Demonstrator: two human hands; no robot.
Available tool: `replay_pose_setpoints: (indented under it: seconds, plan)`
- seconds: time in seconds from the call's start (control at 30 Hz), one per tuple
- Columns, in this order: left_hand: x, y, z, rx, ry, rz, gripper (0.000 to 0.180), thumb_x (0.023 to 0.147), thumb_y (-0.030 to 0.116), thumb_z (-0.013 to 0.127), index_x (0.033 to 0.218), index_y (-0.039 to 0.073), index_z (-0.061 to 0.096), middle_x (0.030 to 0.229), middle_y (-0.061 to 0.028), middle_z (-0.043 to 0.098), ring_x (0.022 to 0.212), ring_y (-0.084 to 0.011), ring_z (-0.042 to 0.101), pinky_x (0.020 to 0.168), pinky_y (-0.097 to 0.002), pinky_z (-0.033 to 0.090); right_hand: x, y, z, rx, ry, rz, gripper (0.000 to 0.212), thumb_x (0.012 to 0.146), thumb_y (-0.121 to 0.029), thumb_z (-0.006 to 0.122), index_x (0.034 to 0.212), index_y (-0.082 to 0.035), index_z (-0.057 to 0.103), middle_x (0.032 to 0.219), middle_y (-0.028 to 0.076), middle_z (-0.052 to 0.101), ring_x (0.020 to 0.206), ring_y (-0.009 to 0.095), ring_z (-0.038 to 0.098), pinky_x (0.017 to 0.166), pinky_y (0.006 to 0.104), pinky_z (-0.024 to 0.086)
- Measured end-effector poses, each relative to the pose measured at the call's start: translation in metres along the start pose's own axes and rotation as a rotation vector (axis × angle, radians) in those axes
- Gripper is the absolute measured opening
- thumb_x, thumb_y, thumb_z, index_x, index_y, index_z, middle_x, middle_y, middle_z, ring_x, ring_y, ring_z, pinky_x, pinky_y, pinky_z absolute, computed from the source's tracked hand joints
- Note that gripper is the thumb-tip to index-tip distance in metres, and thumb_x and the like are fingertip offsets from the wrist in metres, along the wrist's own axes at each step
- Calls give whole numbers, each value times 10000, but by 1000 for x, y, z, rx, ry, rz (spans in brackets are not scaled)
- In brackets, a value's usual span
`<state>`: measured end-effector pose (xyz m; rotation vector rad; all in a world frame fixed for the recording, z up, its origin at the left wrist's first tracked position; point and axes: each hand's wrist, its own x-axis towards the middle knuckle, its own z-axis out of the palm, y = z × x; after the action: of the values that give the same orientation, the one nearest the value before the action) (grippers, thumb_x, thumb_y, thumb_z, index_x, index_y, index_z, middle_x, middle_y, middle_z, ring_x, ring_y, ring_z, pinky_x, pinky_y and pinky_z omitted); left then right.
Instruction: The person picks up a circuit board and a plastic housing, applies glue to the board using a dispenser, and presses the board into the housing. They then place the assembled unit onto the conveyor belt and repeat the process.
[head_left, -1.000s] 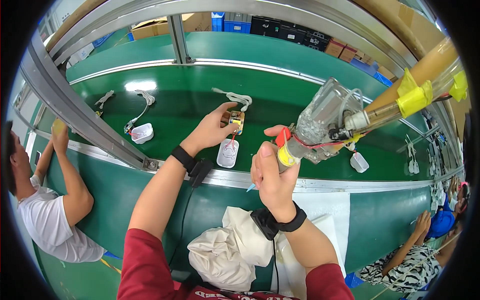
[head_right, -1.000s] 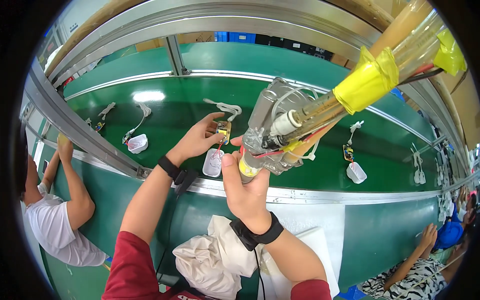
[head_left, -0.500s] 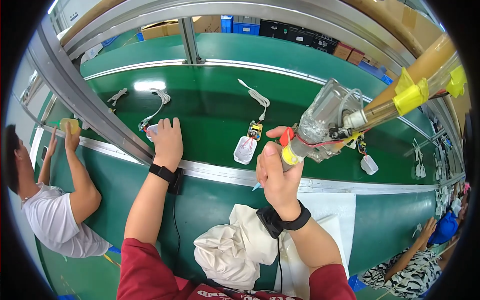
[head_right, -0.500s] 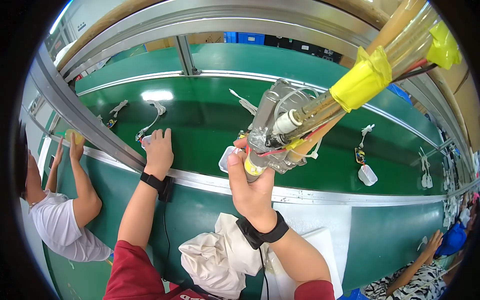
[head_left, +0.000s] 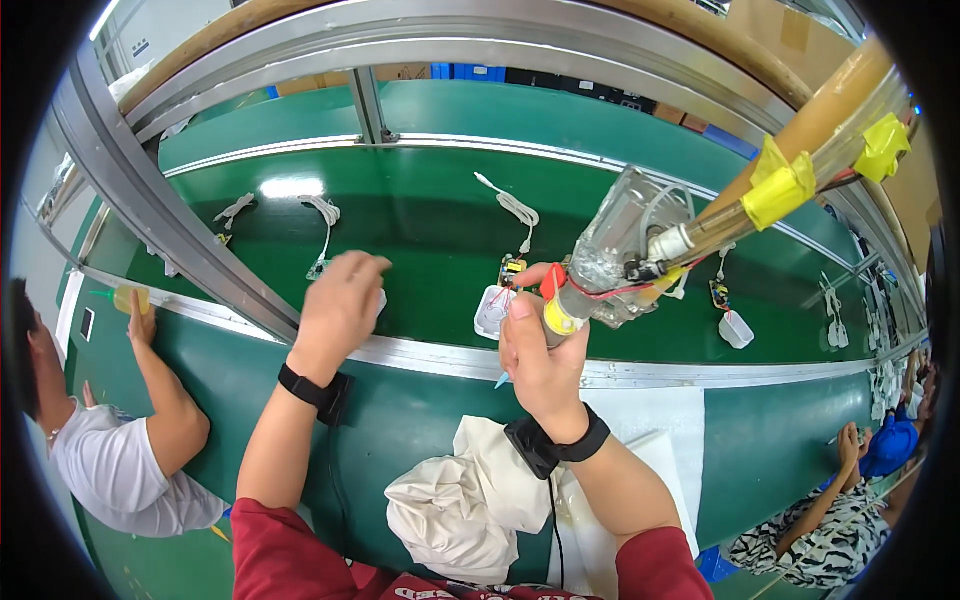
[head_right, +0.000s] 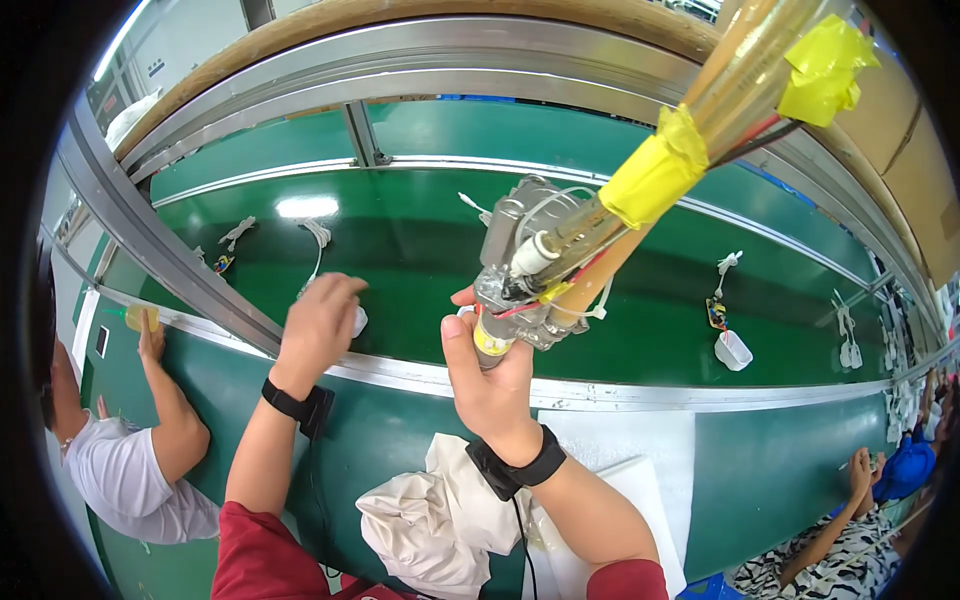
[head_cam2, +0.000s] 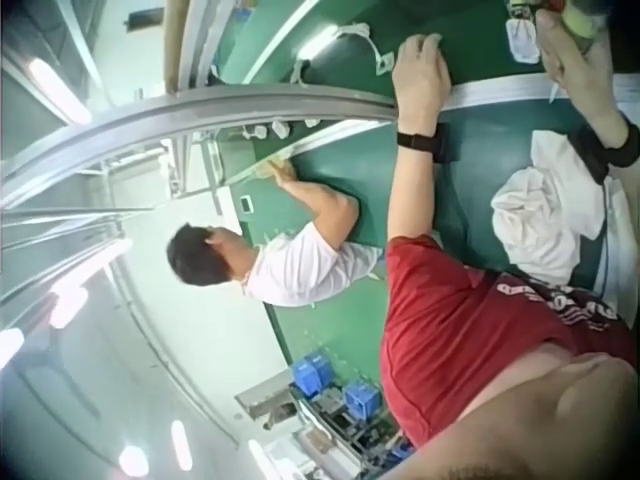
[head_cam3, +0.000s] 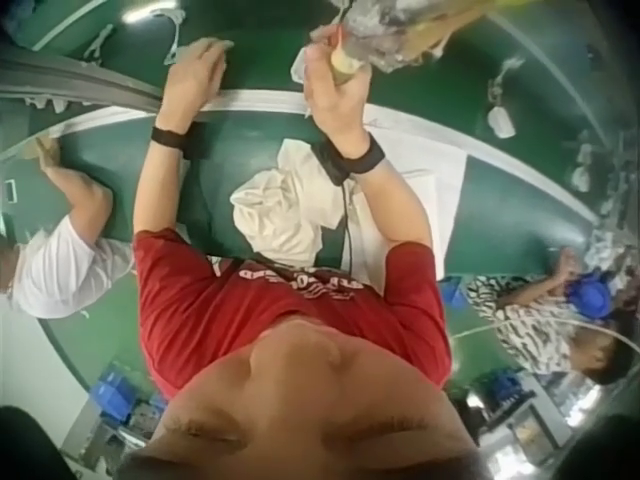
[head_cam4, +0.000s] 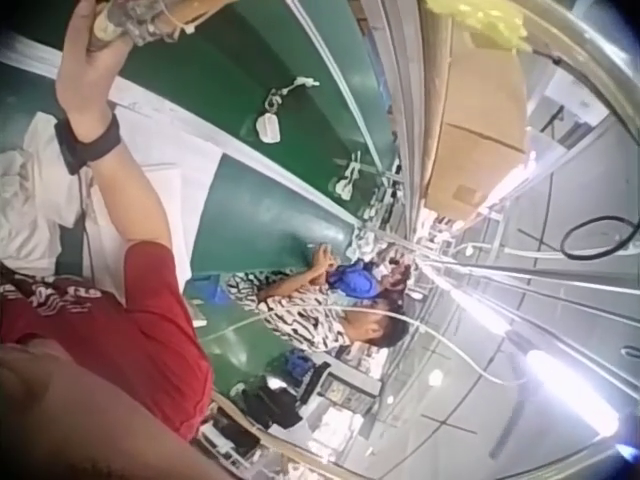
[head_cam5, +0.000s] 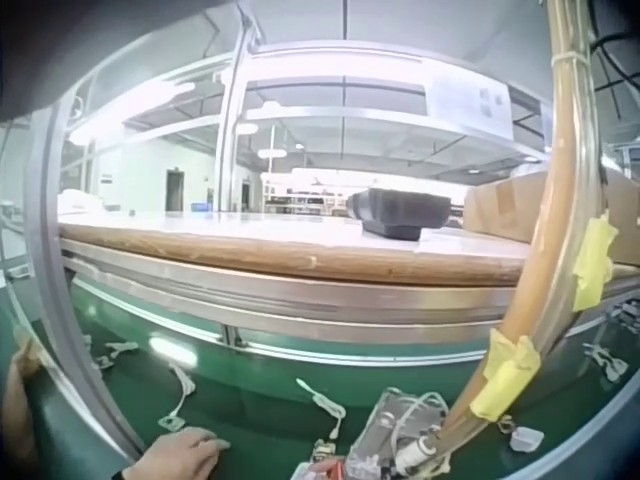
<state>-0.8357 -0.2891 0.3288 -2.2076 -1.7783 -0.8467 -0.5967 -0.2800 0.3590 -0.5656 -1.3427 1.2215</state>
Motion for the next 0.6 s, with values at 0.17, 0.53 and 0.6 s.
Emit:
replay_pose_setpoints:
  seconds: [0.17, 0.53, 0.6]
  plan:
    - [2, -36, 19, 539, -35, -578, 315, 904, 302, 574, 948, -9, 591, 942, -168, 599, 860, -328, 630, 712, -426, 534, -1, -1, 2, 8, -13, -11, 187, 962, -135, 486, 1098, -25, 420, 508, -35, 399, 382, 34, 331, 365, 214, 259]
    - [7, -68, 45, 293, -199, -693, 377, 872, 360, 598, 899, -16, 622, 844, -190, 654, 817, -348, 666, 747, -449, 534, -1, -3, 2, 11, -19, -18, 165, 957, -124, 483, 1079, -26, 432, 509, -39, 386, 384, 34, 325, 362, 215, 261]
    - [6, -68, 45, 227, -184, -654, 348, 877, 324, 593, 914, -20, 626, 842, -192, 657, 817, -343, 665, 757, -447, 532, -1, -1, 0, 2, -25, -20, 167, 957, -124, 483, 1081, -27, 431, 510, -40, 381, 385, 34, 324, 361, 214, 261]
